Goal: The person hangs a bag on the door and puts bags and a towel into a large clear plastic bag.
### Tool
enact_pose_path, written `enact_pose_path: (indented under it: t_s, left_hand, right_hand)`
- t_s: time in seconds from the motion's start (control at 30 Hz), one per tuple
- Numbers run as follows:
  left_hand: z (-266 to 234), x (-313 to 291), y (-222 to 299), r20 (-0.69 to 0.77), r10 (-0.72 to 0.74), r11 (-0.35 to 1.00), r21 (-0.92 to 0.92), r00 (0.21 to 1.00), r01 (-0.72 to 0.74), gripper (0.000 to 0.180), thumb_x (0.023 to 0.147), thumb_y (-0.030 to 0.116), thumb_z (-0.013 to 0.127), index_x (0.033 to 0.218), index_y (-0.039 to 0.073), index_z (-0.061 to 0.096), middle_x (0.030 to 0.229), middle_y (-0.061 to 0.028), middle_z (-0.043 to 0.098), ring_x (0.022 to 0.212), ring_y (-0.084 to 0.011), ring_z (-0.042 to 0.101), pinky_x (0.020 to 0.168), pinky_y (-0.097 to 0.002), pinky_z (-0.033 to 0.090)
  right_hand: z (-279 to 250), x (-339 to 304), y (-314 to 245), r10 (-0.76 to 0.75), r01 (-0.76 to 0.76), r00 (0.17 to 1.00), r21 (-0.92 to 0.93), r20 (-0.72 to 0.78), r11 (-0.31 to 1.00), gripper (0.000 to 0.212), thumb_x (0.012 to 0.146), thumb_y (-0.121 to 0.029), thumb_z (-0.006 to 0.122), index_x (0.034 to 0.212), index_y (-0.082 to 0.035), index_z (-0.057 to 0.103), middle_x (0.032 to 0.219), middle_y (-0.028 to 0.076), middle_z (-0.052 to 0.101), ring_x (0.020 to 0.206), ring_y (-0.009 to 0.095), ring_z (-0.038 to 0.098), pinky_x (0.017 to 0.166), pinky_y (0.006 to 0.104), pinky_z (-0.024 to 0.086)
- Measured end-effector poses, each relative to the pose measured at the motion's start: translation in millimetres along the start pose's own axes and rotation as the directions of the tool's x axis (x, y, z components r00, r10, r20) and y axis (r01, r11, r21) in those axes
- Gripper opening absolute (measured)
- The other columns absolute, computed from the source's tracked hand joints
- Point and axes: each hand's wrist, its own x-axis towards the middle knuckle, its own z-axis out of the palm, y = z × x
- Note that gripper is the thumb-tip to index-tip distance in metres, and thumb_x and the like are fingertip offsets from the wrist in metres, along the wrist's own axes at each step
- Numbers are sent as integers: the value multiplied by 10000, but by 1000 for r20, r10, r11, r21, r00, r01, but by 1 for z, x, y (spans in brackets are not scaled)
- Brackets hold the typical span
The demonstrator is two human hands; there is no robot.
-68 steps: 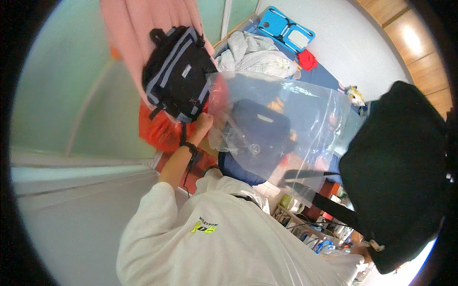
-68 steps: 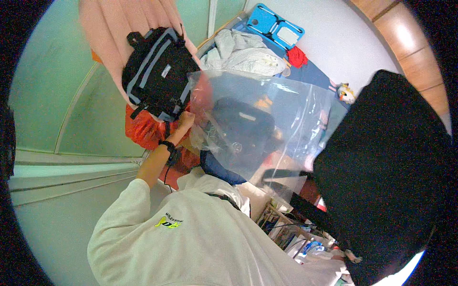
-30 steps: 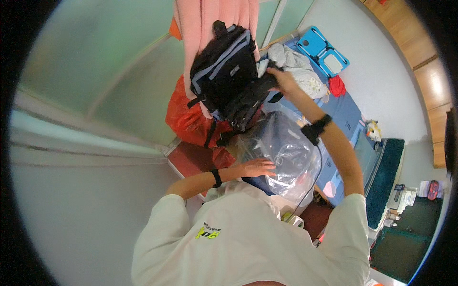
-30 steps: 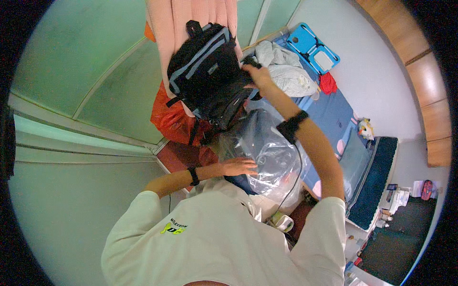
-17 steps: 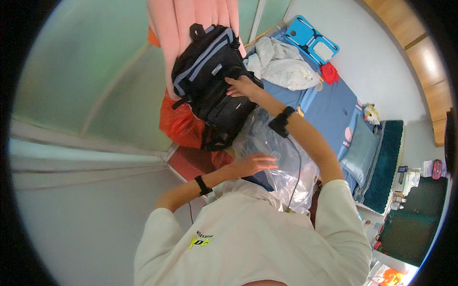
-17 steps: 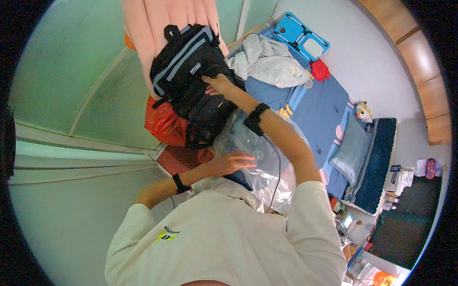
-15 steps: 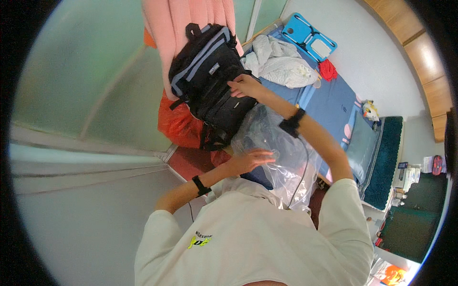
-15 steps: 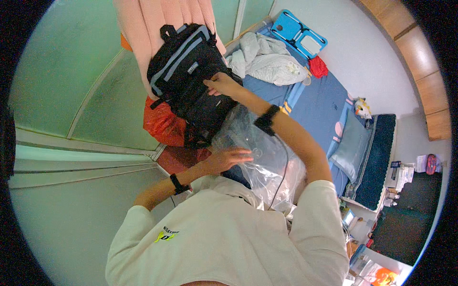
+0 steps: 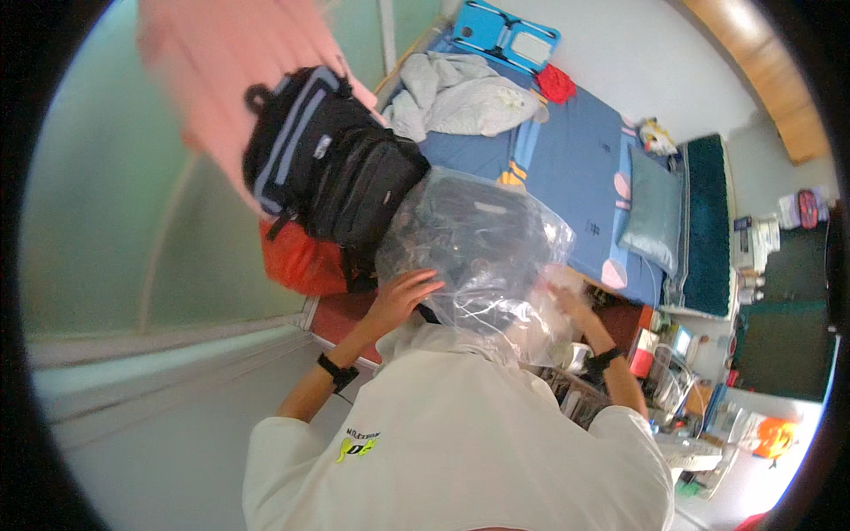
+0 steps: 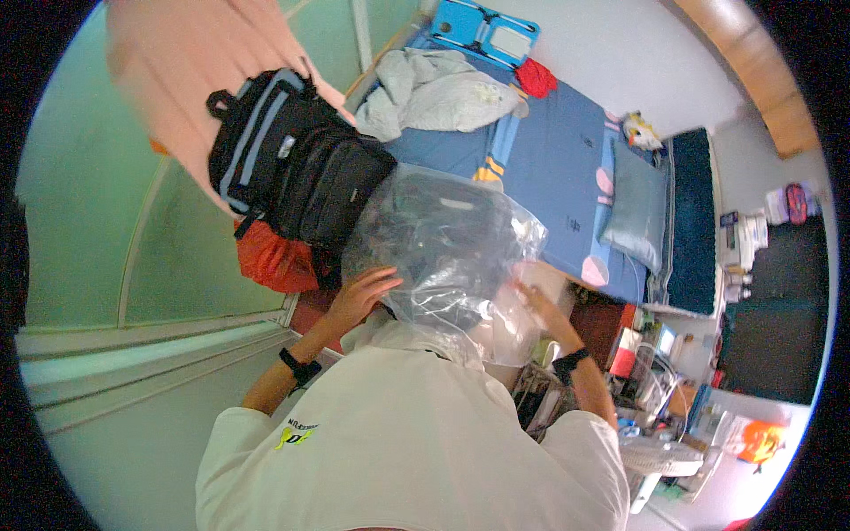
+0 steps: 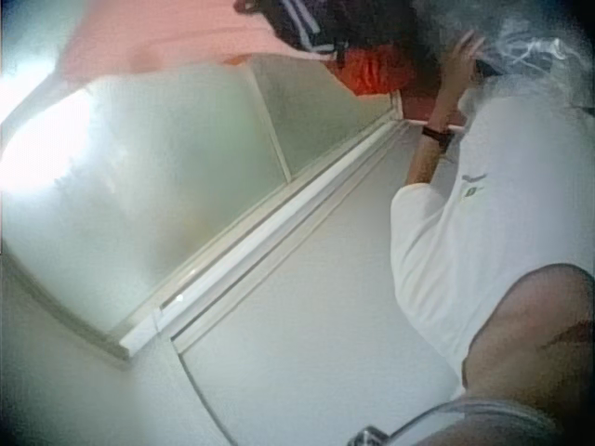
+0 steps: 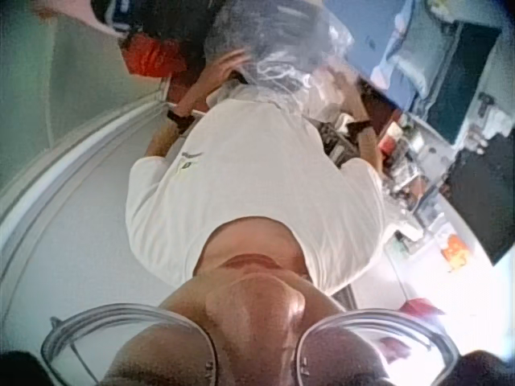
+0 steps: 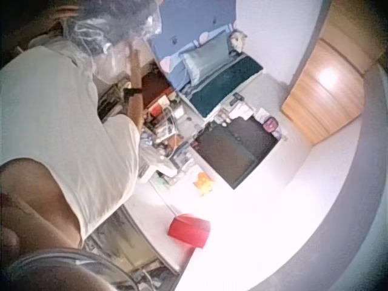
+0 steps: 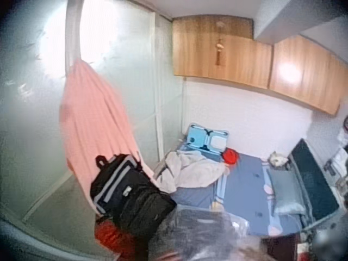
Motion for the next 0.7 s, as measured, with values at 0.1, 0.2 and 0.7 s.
enact_pose_path:
  t_s: [0.1,0.2,0.7]
  left_hand:
    - [-3,-14,-5,147,-15,993,115,989,-2,614,848,33,682,1427,178,537,1470,-104,480,1336,-330,480,1094,-434,439]
    - [-5,-10,-3,292,12,979,193,956,-71,615,863,117,703,1446,152,510,1473,-134,465,1333,-351,469,1082,-454,434]
    - [-40,164,155,211,-217,778,-552,953,300,400,981,403,614,1054,11,584,916,-91,643,877,-174,607,792,-322,480]
  right_hand:
    - [78,-78,-36,144,-88,989,597,-47,797,711,1010,-494,534,1504,-1,399,1583,101,335,1420,206,340,1147,380,327]
    - [121,-87,37,89,85,983,829,-160,553,642,1009,-426,570,1481,-11,437,1493,104,460,1306,193,479,1077,364,418]
    - [42,-169,-302,-584,599,798,298,-150,743,269,989,-92,614,1242,-47,536,900,-24,581,752,11,512,612,212,432]
